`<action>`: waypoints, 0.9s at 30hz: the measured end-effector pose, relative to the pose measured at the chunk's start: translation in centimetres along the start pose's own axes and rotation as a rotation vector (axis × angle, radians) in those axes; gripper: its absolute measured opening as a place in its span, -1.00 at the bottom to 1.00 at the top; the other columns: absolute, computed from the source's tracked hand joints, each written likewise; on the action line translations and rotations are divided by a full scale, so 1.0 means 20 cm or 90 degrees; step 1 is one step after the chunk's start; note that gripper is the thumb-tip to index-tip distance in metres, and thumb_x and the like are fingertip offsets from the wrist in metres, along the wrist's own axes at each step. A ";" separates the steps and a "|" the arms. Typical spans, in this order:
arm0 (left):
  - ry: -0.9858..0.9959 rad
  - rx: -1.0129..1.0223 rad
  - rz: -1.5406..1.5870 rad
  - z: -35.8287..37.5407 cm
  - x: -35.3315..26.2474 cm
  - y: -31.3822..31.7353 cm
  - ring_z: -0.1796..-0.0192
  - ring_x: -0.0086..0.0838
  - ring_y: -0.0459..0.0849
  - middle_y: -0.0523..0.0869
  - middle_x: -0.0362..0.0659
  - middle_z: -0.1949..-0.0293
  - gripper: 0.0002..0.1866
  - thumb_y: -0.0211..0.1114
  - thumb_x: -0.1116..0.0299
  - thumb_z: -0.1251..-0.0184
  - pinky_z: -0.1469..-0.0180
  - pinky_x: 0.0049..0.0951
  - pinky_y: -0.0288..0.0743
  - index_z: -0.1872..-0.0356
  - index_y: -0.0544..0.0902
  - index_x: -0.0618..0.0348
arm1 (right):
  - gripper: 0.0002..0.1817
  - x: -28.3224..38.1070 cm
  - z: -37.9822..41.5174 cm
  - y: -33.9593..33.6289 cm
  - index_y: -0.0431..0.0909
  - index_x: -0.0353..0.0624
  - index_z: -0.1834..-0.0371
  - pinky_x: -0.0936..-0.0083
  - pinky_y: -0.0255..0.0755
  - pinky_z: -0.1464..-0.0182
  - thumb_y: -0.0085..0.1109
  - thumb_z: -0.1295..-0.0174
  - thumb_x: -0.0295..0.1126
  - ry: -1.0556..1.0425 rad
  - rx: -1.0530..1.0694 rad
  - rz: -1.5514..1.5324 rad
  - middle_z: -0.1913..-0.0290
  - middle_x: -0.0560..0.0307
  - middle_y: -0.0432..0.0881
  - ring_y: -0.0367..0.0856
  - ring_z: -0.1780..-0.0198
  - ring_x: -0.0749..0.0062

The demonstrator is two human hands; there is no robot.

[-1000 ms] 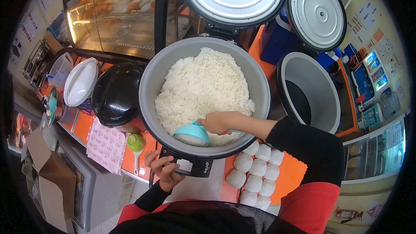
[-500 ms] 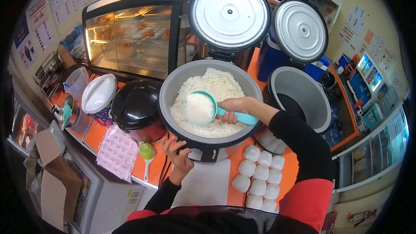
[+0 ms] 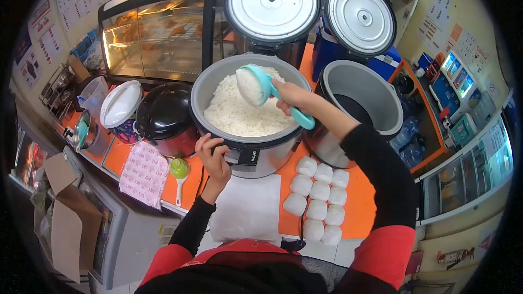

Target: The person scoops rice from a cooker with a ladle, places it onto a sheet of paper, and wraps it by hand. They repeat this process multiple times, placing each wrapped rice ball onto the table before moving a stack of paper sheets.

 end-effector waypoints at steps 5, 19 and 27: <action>0.061 -0.002 -0.042 0.00 0.00 -0.02 -0.11 -0.20 0.37 0.55 -0.22 0.19 -0.86 0.04 0.55 0.11 -0.18 -0.07 0.14 0.54 0.52 0.04 | -0.56 0.07 -0.38 0.17 0.36 -0.36 0.10 0.10 0.34 0.00 -0.24 -0.36 -0.12 -0.201 -0.101 0.639 0.18 -0.39 0.54 0.54 0.11 -0.20; 0.062 0.007 -0.051 0.05 0.05 -0.01 -0.03 -0.25 0.41 0.55 -0.29 0.24 -0.81 0.06 0.56 0.21 -0.09 -0.13 0.22 0.54 0.47 -0.05 | -0.44 -0.10 -0.46 0.33 0.61 -0.30 0.28 0.19 0.46 0.12 -0.32 -0.35 -0.05 -0.141 0.090 0.758 0.25 -0.19 0.63 0.61 0.17 -0.03; 0.051 0.036 -0.047 0.08 0.07 -0.02 -0.05 -0.26 0.37 0.54 -0.32 0.22 -0.82 0.09 0.47 0.24 -0.12 -0.11 0.20 0.53 0.47 -0.12 | -0.34 -0.04 -0.18 0.32 0.58 -0.42 0.44 0.09 0.41 0.11 -0.37 -0.37 -0.02 -0.111 0.156 0.643 0.38 -0.34 0.59 0.58 0.25 -0.16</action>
Point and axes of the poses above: each hand's wrist, its own z-axis away from the middle knuckle, its own y-axis out of the palm, x = y × z, the point moved 8 cm from there along -z, towards the middle knuckle
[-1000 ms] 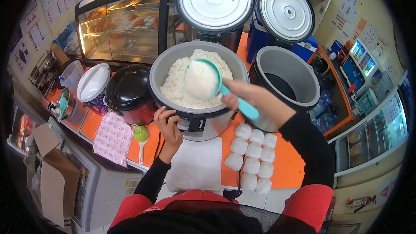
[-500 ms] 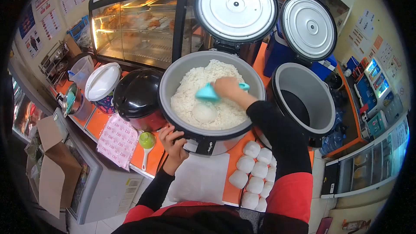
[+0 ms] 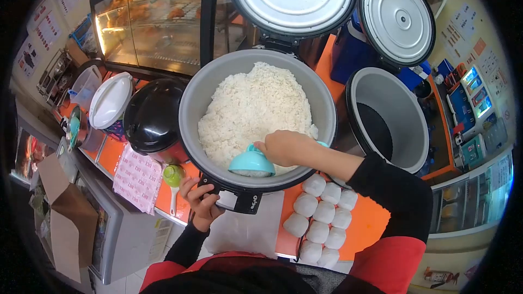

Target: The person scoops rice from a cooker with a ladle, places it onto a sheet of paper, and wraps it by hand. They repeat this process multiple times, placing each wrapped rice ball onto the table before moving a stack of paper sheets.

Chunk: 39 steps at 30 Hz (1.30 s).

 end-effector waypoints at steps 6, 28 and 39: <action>-0.024 0.027 0.017 0.00 -0.01 0.00 -0.05 -0.30 0.36 0.54 -0.35 0.20 -0.85 0.13 0.42 0.17 -0.11 -0.14 0.20 0.50 0.49 -0.15 | -0.38 0.02 -0.14 0.15 0.57 -0.38 0.40 0.15 0.45 0.26 -0.39 -0.38 -0.06 0.003 0.144 -0.036 0.43 -0.23 0.58 0.60 0.34 0.04; -0.006 0.041 0.010 0.00 0.00 -0.01 -0.05 -0.37 0.35 0.51 -0.43 0.18 -0.76 0.11 0.50 0.06 -0.08 -0.17 0.25 0.47 0.43 -0.26 | -0.30 -0.18 -0.42 -0.01 0.55 -0.47 0.44 0.12 0.39 0.10 -0.34 -0.35 0.04 0.003 -0.025 0.014 0.42 -0.33 0.58 0.58 0.29 -0.16; -0.014 0.051 0.011 0.01 0.01 0.00 -0.07 -0.37 0.34 0.50 -0.42 0.17 -0.78 0.15 0.46 0.09 -0.09 -0.15 0.25 0.45 0.45 -0.25 | -0.29 -0.04 -0.06 0.08 0.54 -0.52 0.36 0.11 0.40 0.12 -0.46 -0.40 -0.02 0.006 0.176 -0.044 0.36 -0.36 0.58 0.58 0.27 -0.16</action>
Point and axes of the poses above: each hand's wrist, its own z-axis away from the middle knuckle, its own y-axis out of the palm, x = y × z, the point moved 8 cm from there along -z, towards the middle knuckle
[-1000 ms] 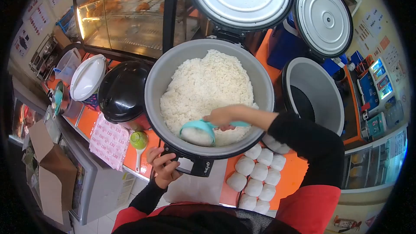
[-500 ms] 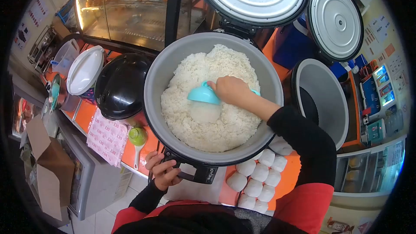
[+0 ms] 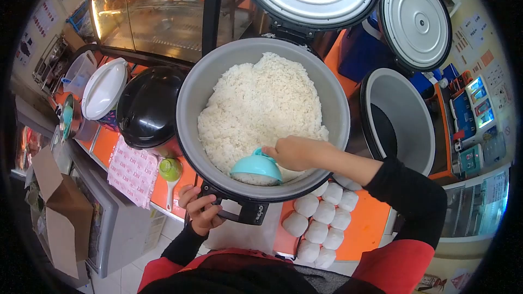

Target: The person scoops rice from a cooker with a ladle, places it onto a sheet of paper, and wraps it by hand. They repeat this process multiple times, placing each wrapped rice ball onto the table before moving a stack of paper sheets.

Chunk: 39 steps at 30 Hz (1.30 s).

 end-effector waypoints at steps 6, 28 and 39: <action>0.013 0.013 -0.003 -0.01 -0.01 0.00 -0.08 -0.35 0.33 0.49 -0.42 0.18 -0.78 0.16 0.41 0.18 -0.09 -0.15 0.24 0.45 0.45 -0.24 | -0.30 0.01 -0.15 0.10 0.53 -0.51 0.30 0.15 0.43 0.34 -0.49 -0.41 -0.02 0.033 0.064 -0.061 0.51 -0.27 0.56 0.55 0.58 0.03; -0.141 0.232 0.016 0.73 0.05 -0.07 -0.26 -0.08 0.25 0.41 -0.02 -0.10 -0.66 0.16 0.32 -0.17 -0.24 -0.02 0.07 0.02 0.41 0.08 | -0.58 0.31 0.66 1.11 0.22 -0.01 0.54 0.74 0.00 0.68 -0.37 -0.37 0.01 0.054 0.305 -1.052 0.67 0.44 0.20 0.03 0.72 0.77; -0.256 0.676 -0.103 1.35 0.01 0.06 -0.46 -0.13 -0.09 0.01 0.11 -0.40 0.03 0.22 -0.17 -0.06 -0.41 -0.10 -0.22 -0.34 0.00 0.41 | -0.44 0.17 -0.13 1.63 0.15 0.13 -0.30 0.21 0.47 0.51 0.00 -0.23 -0.12 0.041 -0.449 0.014 0.34 -0.03 0.58 0.61 0.49 0.12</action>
Point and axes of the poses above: each hand's wrist, its own z-axis away from the middle knuckle, its own y-axis out of the palm, x = y × z, the point moved 8 cm from there along -z, towards the middle knuckle
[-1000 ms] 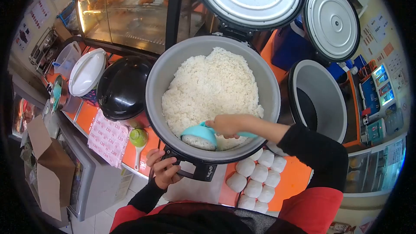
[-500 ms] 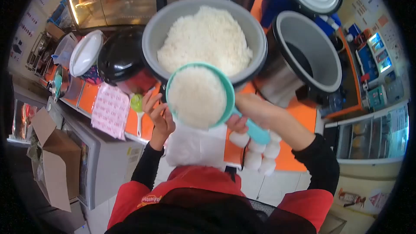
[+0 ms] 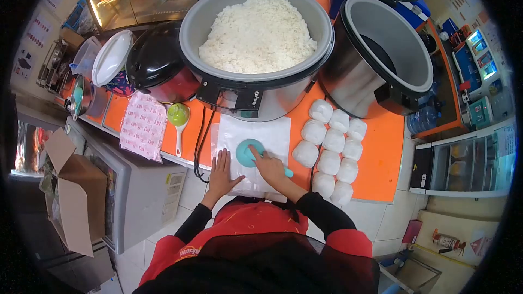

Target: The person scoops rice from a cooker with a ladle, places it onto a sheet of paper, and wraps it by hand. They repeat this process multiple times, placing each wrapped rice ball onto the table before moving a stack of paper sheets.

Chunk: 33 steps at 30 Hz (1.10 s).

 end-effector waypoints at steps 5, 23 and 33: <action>0.021 -0.018 0.022 0.04 -0.01 0.00 -0.45 -0.12 -0.08 0.01 0.10 -0.40 -0.02 0.21 -0.15 -0.08 -0.41 -0.07 -0.21 -0.36 0.02 0.32 | -0.47 -0.07 0.05 -0.03 0.20 0.08 -0.26 0.19 0.46 0.47 0.05 -0.21 -0.21 0.043 -0.064 -0.166 0.29 -0.09 0.58 0.60 0.46 -0.01; 0.189 -0.018 0.176 -0.03 0.04 -0.05 -0.05 -0.39 0.40 0.52 -0.27 0.20 -0.84 0.35 0.21 -0.02 -0.15 -0.14 0.02 0.36 0.66 -0.07 | -0.66 0.10 0.29 -1.09 0.46 -0.14 0.17 0.32 0.28 0.10 0.20 0.10 -0.53 -0.315 -0.661 -0.282 0.30 0.05 0.52 0.49 0.20 0.17; 0.162 0.019 0.212 0.03 0.06 -0.07 -0.09 -0.41 0.40 0.55 -0.30 0.17 -0.84 0.32 0.30 -0.06 -0.16 -0.15 -0.05 0.29 0.61 -0.06 | -0.68 -0.02 0.49 -0.14 0.55 0.05 0.20 0.07 0.11 -0.16 0.32 0.10 -0.30 -0.088 -0.242 -0.181 0.10 0.25 0.50 0.39 -0.08 0.29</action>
Point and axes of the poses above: each hand's wrist, its own z-axis away from the middle knuckle, its own y-axis out of the palm, x = y × z, the point moved 8 cm from there along -z, towards the middle knuckle
